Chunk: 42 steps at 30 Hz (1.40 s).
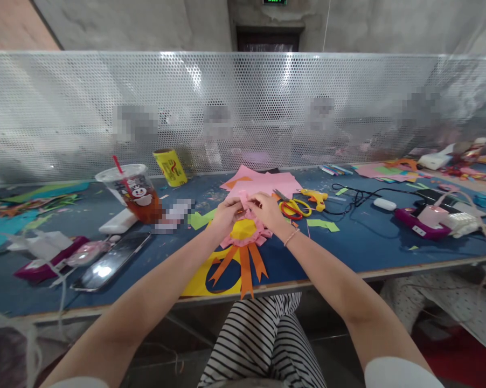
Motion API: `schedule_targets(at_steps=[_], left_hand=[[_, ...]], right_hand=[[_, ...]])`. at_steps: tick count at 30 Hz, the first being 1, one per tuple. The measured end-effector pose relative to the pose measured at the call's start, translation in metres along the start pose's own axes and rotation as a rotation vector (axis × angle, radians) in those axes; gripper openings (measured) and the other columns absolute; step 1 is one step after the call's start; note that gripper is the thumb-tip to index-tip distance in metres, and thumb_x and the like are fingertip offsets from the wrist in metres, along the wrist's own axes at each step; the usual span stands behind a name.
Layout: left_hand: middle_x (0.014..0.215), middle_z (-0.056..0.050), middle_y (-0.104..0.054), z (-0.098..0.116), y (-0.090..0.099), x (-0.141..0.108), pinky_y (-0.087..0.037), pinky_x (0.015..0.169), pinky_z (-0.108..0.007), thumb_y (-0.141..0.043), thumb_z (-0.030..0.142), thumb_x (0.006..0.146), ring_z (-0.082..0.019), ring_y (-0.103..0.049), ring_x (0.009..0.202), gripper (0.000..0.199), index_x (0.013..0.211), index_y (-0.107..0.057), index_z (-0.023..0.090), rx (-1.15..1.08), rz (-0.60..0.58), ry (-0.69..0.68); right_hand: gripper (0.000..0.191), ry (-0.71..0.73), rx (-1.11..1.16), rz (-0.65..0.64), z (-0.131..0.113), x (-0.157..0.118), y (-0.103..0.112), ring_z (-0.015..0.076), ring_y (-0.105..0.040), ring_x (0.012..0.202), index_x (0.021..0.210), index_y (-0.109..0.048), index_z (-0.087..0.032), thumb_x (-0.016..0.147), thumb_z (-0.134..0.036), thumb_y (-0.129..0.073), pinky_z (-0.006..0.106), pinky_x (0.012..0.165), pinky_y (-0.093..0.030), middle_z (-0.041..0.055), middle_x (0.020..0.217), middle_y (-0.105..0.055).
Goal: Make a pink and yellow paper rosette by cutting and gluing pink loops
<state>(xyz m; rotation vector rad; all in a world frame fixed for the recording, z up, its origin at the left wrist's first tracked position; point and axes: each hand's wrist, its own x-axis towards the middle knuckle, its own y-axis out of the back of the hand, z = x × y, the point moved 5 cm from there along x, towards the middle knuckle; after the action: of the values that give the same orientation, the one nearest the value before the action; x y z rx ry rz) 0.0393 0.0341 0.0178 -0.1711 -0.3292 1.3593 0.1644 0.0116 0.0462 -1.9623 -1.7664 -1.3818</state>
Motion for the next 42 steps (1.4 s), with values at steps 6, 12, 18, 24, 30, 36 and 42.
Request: schedule_targets(at_steps=[6,12,18,24,30,36,42], left_hand=[[0.063,0.0,-0.06,0.002,-0.002,-0.002,-0.044,0.056,-0.021,-0.066,0.019,0.057,-0.006,-0.052,0.052,0.018,0.075,-0.065,0.014,0.066,-0.001,-0.039],[0.063,0.0,-0.06,0.002,-0.003,-0.003,-0.046,0.06,-0.023,-0.065,0.024,0.06,-0.007,-0.053,0.054,0.018,0.075,-0.066,0.014,0.089,-0.004,-0.043],[0.061,0.001,-0.057,0.003,-0.005,-0.004,-0.044,0.058,-0.021,-0.064,0.025,0.061,-0.007,-0.052,0.053,0.012,0.067,-0.063,0.015,0.105,-0.053,-0.084],[0.059,0.001,-0.056,0.004,-0.006,-0.005,-0.044,0.058,-0.021,-0.062,0.024,0.062,-0.007,-0.052,0.053,0.01,0.067,-0.063,0.015,0.123,-0.058,-0.102],[0.062,0.002,-0.057,0.001,-0.003,-0.002,-0.046,0.061,-0.023,-0.064,0.025,0.06,-0.007,-0.053,0.054,0.014,0.069,-0.063,0.015,0.112,-0.024,-0.088],[0.063,0.001,-0.058,0.002,-0.003,-0.003,-0.047,0.063,-0.026,-0.067,0.027,0.059,-0.008,-0.055,0.056,0.016,0.069,-0.062,0.015,0.093,-0.028,-0.081],[0.064,0.001,-0.057,0.003,-0.004,-0.003,-0.048,0.062,-0.024,-0.066,0.028,0.06,-0.009,-0.056,0.057,0.017,0.07,-0.062,0.015,0.094,-0.04,-0.086]], right_hand=[[0.018,-0.115,0.09,0.05,0.006,0.0,0.002,0.014,-0.057,0.067,0.079,-0.06,-0.018,0.074,-0.035,-0.055,0.028,0.063,-0.046,0.0029,0.077,-0.063],[0.021,-0.177,0.184,0.087,0.012,0.001,0.001,0.012,-0.055,0.062,0.078,-0.053,-0.018,0.069,-0.036,-0.059,0.026,0.058,-0.045,0.0,0.071,-0.06],[0.024,-0.201,0.238,0.093,0.015,0.001,0.003,0.0112,-0.053,0.061,0.074,-0.049,-0.018,0.066,-0.037,-0.062,0.025,0.057,-0.044,-0.002,0.068,-0.055],[0.023,-0.243,0.284,0.083,0.019,0.003,0.004,0.0112,-0.053,0.06,0.074,-0.047,-0.018,0.065,-0.033,-0.063,0.025,0.058,-0.043,-0.0026,0.066,-0.054],[0.024,-0.278,0.292,0.085,0.019,0.004,0.004,0.0108,-0.052,0.06,0.074,-0.047,-0.018,0.064,-0.032,-0.063,0.024,0.056,-0.041,-0.0032,0.065,-0.052],[0.023,-0.305,0.279,0.095,0.02,0.004,0.006,0.0113,-0.051,0.06,0.073,-0.046,-0.019,0.063,-0.032,-0.063,0.025,0.057,-0.04,-0.0032,0.064,-0.052],[0.025,-0.304,0.287,0.1,0.021,0.004,0.006,0.011,-0.051,0.06,0.074,-0.046,-0.018,0.063,-0.032,-0.064,0.025,0.057,-0.04,-0.0029,0.066,-0.052]])
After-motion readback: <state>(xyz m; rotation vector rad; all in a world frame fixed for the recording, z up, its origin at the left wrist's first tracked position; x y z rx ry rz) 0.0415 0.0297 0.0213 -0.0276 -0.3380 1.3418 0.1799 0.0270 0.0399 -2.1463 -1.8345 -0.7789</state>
